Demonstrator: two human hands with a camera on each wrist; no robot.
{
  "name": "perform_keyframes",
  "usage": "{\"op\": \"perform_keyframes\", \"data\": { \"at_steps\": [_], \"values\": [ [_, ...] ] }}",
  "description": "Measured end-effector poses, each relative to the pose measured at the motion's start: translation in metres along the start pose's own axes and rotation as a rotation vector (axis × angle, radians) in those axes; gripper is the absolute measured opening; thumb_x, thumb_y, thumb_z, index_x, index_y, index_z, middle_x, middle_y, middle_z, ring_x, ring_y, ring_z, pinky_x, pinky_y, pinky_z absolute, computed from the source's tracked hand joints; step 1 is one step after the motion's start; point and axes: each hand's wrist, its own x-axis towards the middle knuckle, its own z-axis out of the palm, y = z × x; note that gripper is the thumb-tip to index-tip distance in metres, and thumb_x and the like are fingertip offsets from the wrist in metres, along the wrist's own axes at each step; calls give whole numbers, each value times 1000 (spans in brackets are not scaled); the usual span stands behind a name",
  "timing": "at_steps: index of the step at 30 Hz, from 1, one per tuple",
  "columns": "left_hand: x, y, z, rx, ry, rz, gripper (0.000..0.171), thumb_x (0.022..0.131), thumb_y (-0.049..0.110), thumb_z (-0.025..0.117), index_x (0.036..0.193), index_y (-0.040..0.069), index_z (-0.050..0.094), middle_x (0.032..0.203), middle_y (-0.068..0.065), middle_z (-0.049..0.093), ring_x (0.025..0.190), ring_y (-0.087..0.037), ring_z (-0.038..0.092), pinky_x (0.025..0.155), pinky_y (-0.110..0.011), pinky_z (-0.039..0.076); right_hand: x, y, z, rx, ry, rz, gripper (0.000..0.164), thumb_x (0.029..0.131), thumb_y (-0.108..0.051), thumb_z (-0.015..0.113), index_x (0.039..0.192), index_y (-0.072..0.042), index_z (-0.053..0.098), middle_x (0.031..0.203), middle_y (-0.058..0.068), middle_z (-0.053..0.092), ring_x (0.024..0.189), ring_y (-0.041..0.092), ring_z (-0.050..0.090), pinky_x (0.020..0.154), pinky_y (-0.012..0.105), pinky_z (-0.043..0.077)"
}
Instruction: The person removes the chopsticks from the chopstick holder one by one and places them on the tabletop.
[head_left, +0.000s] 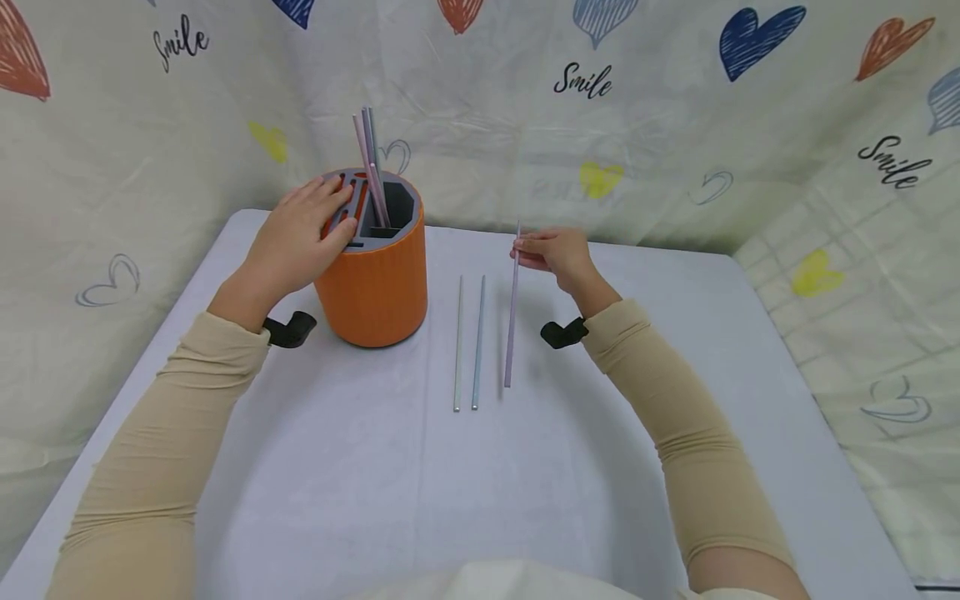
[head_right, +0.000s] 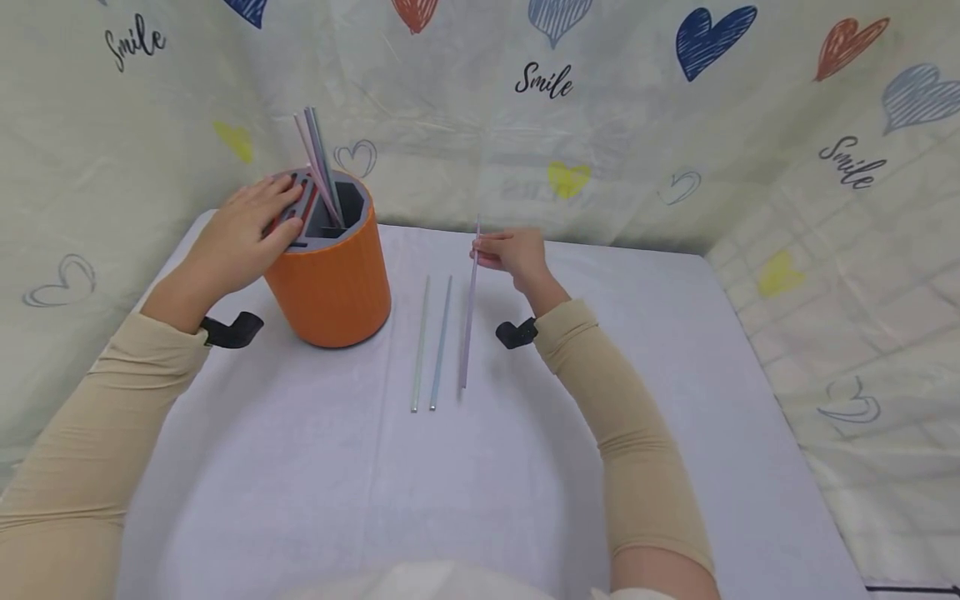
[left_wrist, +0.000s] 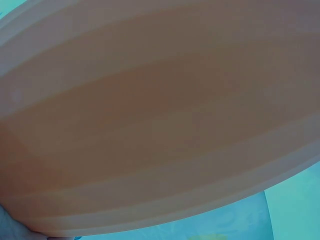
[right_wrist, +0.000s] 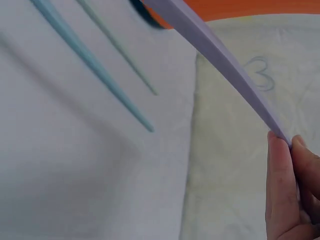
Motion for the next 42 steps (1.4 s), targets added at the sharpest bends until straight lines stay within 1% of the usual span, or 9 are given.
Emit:
{"op": "perform_keyframes", "data": {
  "at_steps": [7, 10, 13, 16, 21, 27, 32, 36, 42],
  "values": [
    [-1, 0, 0, -6, 5, 5, 62, 105, 39, 32, 157, 6, 27, 166, -15, 19, 156, -35, 10, 128, -53, 6, 9, 29, -2, 3, 17, 107, 33, 88, -1, 71, 119, 8, 68, 72, 4, 75, 68, 14, 75, 68, 23, 62],
    [-2, 0, -1, -8, 7, 3, 62, 105, 39, 32, 157, 7, 27, 166, -15, 19, 156, -35, 10, 128, -53, 6, 13, 38, -2, -3, 12, 122, 29, 88, -1, 71, 115, 7, 69, 73, 5, 75, 68, 13, 75, 67, 22, 62],
    [-2, -1, -1, -7, 10, 2, 62, 105, 39, 32, 157, 7, 27, 166, -15, 19, 156, -35, 10, 128, -52, 6, 17, 47, -1, 18, 24, 131, 26, 87, 1, 72, 112, 7, 70, 73, 5, 75, 67, 14, 75, 65, 23, 62],
    [-2, -1, -1, -6, 13, 4, 61, 105, 38, 33, 157, 6, 28, 166, -15, 19, 156, -35, 11, 128, -52, 6, 21, 55, 0, 32, 26, 137, 28, 87, 2, 72, 114, 9, 69, 72, 5, 75, 66, 13, 74, 64, 22, 62],
    [-2, 0, 1, 0, 15, 10, 61, 105, 37, 34, 156, 5, 29, 165, -17, 21, 155, -36, 12, 128, -52, 7, 24, 66, 1, 9, 16, 172, 40, 87, 3, 71, 126, 11, 62, 69, 3, 74, 63, 11, 73, 63, 21, 61],
    [-2, 1, 1, -1, 17, 8, 60, 105, 36, 35, 156, 4, 30, 165, -16, 22, 155, -35, 13, 128, -50, 8, 27, 73, 4, -24, 49, 175, 42, 89, 3, 69, 129, 11, 60, 66, 0, 71, 60, 10, 71, 59, 20, 60],
    [-2, 1, 0, 0, 21, 6, 60, 105, 36, 35, 156, 4, 30, 165, -16, 22, 155, -35, 13, 129, -49, 8, 30, 74, 4, -45, 63, 187, 42, 88, 1, 70, 128, 9, 62, 67, -1, 70, 60, 9, 71, 60, 19, 60],
    [-2, 1, -1, 2, 18, 4, 61, 105, 37, 34, 156, 4, 30, 165, -16, 22, 155, -35, 13, 128, -50, 8, 32, 76, 4, -78, 81, 195, 40, 87, -2, 73, 126, 7, 64, 67, -2, 70, 58, 8, 69, 60, 18, 60],
    [-2, 3, -2, 2, 15, 5, 61, 105, 36, 34, 156, 4, 30, 165, -16, 22, 155, -35, 13, 129, -49, 8, 34, 79, 3, -164, 104, 169, 38, 85, -2, 76, 120, 9, 67, 59, -3, 69, 52, 5, 67, 58, 17, 58]
  ]
}}
